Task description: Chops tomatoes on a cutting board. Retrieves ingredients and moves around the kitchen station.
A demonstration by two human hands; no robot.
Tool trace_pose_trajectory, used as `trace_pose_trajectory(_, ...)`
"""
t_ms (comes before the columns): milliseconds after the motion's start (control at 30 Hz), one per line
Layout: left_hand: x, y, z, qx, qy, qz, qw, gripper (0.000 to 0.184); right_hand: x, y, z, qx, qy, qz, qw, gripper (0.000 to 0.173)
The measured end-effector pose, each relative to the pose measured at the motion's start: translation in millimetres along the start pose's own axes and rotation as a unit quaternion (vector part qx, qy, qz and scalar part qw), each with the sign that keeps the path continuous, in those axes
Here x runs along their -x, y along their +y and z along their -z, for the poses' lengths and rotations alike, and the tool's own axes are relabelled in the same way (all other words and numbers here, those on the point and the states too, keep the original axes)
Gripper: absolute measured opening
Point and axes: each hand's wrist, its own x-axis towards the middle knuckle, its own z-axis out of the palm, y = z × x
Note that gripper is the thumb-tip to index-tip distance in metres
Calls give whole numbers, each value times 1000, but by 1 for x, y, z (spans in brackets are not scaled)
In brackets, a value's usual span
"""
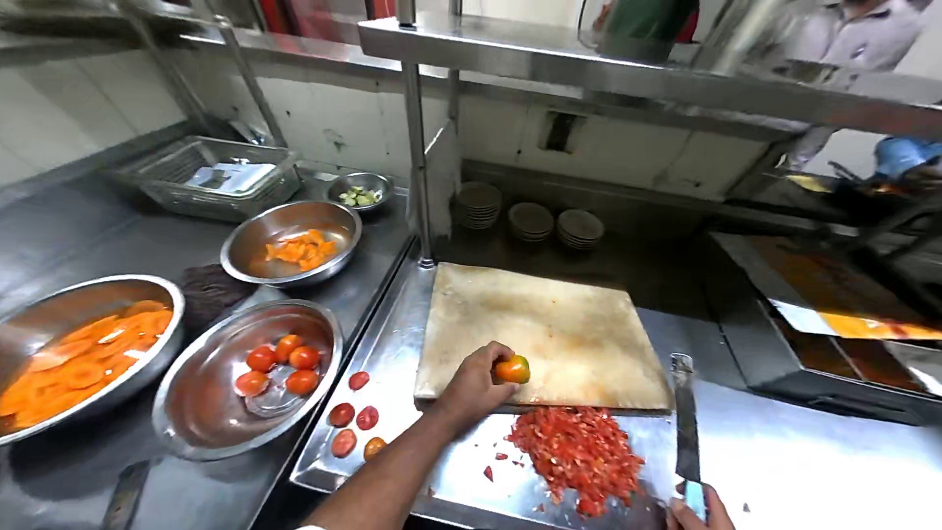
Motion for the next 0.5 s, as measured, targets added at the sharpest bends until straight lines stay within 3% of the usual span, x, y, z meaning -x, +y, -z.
trace_pose_trajectory(133, -6, -5, -27, -118, 3, -39, 992, 44, 15, -36, -26, 105, -101, 27, 989, 44)
trace_pose_trajectory(267, -6, -8, -29, -140, 16, -94, 986, 40, 8, -61, -47, 267, -204, 54, 940, 47)
trace_pose_trajectory(400, 1, -17, -28, -157, 41, -134, 978, 37, 7, -86, -66, 373, -241, 36, 895, 50)
trace_pose_trajectory(500, 1, -17, -32, -158, 75, -158, 972, 39, 11, -98, -64, 386, -236, 46, 891, 49)
